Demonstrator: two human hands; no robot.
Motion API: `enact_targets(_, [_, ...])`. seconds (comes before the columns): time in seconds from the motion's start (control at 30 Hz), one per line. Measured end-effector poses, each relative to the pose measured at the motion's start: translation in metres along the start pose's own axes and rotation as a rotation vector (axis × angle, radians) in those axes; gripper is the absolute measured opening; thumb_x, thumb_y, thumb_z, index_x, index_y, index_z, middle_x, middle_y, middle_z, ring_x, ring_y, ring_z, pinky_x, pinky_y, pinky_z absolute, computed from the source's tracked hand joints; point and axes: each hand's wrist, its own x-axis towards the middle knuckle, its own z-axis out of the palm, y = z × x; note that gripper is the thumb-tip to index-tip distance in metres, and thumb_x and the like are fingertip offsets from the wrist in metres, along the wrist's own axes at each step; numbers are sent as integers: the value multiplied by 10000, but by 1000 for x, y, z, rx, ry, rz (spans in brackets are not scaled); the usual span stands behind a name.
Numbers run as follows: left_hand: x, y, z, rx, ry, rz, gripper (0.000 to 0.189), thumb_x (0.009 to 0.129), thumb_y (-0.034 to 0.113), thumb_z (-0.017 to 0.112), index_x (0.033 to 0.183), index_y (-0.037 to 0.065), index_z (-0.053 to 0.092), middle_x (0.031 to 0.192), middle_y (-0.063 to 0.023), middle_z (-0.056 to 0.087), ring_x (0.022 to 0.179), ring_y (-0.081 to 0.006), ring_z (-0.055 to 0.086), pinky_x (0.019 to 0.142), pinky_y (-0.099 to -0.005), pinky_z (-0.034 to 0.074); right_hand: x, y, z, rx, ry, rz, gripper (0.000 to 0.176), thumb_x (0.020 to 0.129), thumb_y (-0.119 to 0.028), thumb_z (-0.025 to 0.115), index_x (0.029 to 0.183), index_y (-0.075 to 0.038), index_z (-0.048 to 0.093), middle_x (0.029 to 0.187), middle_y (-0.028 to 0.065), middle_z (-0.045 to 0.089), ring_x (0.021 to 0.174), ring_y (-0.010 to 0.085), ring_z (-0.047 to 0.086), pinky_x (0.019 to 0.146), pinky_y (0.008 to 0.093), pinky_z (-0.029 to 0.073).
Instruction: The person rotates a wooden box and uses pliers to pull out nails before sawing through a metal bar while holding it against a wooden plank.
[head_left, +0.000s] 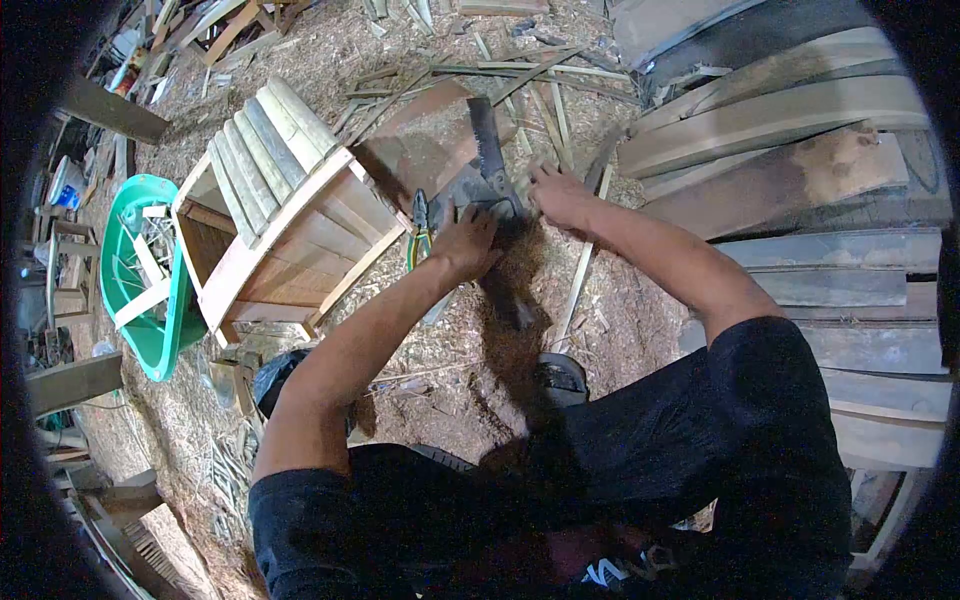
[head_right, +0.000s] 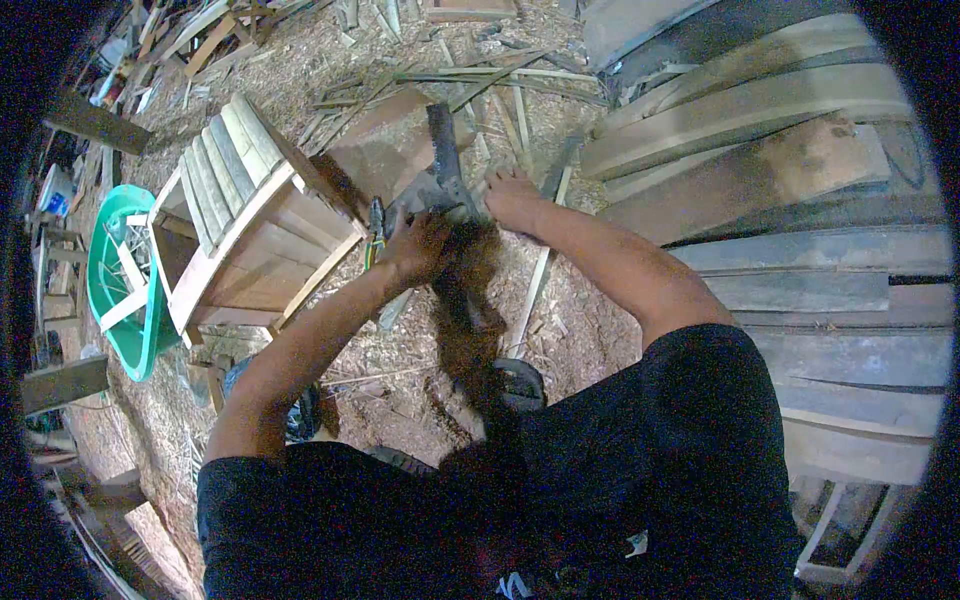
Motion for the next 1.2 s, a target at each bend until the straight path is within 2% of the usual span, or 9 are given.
enact_targets(0.13, [-5, -1, 8, -22, 57, 8, 601, 864, 392, 603, 1334, 28, 507, 1330, -129, 533, 1283, -349, 423, 1127, -636, 180, 5, 0, -8, 104, -250, 147, 284, 779, -76, 597, 1032, 53, 606, 1172, 263, 528, 1112, 439, 537, 953, 477, 456])
enact_targets(0.23, [-3, -1, 13, -61, 14, -39, 607, 827, 360, 653, 1325, 42, 516, 1304, -150, 545, 1276, -362, 436, 1117, -641, 203, 20, 26, 45, 198, 378, 255, 279, 789, -72, 581, 1020, 85, 574, 1126, 296, 538, 1014, 457, 585, 878, 490, 497])
enact_targets(0.33, [-3, -5, 22, -106, 123, -18, 604, 812, 343, 670, 1318, 48, 522, 1282, -169, 552, 1271, -372, 445, 1120, -637, 202, 27, 51, 56, 123, 418, 409, 265, 803, -80, 575, 999, 96, 549, 1081, 312, 548, 933, 465, 603, 831, 497, 514])
enact_targets(0.67, [-5, -12, 31, -134, 143, 22, 659, 808, 454, 653, 1327, 72, 517, 1269, -177, 552, 1233, -412, 442, 1077, -651, 245, 45, 85, 27, 499, 184, 712, 305, 785, -204, 594, 893, 76, 649, 883, 303, 666, 875, 369, 686, 810, 470, 536])
enact_targets(0.77, [-6, -11, 28, -119, 134, 19, 655, 807, 480, 650, 1328, 104, 525, 1256, -162, 560, 1207, -406, 460, 1062, -646, 260, 51, 91, 45, 551, 310, 648, 291, 858, -201, 572, 983, 39, 678, 943, 291, 669, 911, 423, 676, 793, 493, 538])
enact_targets(0.97, [-6, -7, 9, -89, 77, 2, 576, 833, 436, 643, 1269, 71, 556, 1238, -162, 575, 1221, -383, 478, 1101, -618, 238, 58, 73, 56, 927, 350, 739, 357, 886, -260, 523, 894, 66, 669, 878, 320, 655, 850, 460, 657, 814, 498, 521])
enact_targets(1.07, [-8, -8, 12, -105, 123, 12, 557, 840, 434, 639, 1251, 65, 564, 1239, -166, 573, 1218, -390, 477, 1095, -610, 245, 60, 61, 48, 764, 378, 727, 412, 903, -307, 494, 867, 62, 673, 830, 296, 663, 811, 462, 657, 802, 509, 516])
enact_targets(1.17, [-11, -8, 15, -138, 183, 22, 513, 863, 402, 625, 1237, 56, 567, 1241, -178, 567, 1214, -393, 477, 1091, -609, 246, 52, 42, 29, 1072, 206, 700, 471, 906, -354, 486, 861, 79, 666, 811, 300, 657, 810, 479, 648, 807, 515, 509])
enact_targets(1.2, [-11, -10, 17, -141, 196, 20, 498, 872, 386, 619, 1237, 52, 565, 1243, -181, 562, 1216, -390, 476, 1089, -609, 247, 51, 42, 26, 904, 237, 509, 452, 937, -351, 492, 835, 55, 663, 734, 260, 643, 726, 438, 642, 736, 493, 510])
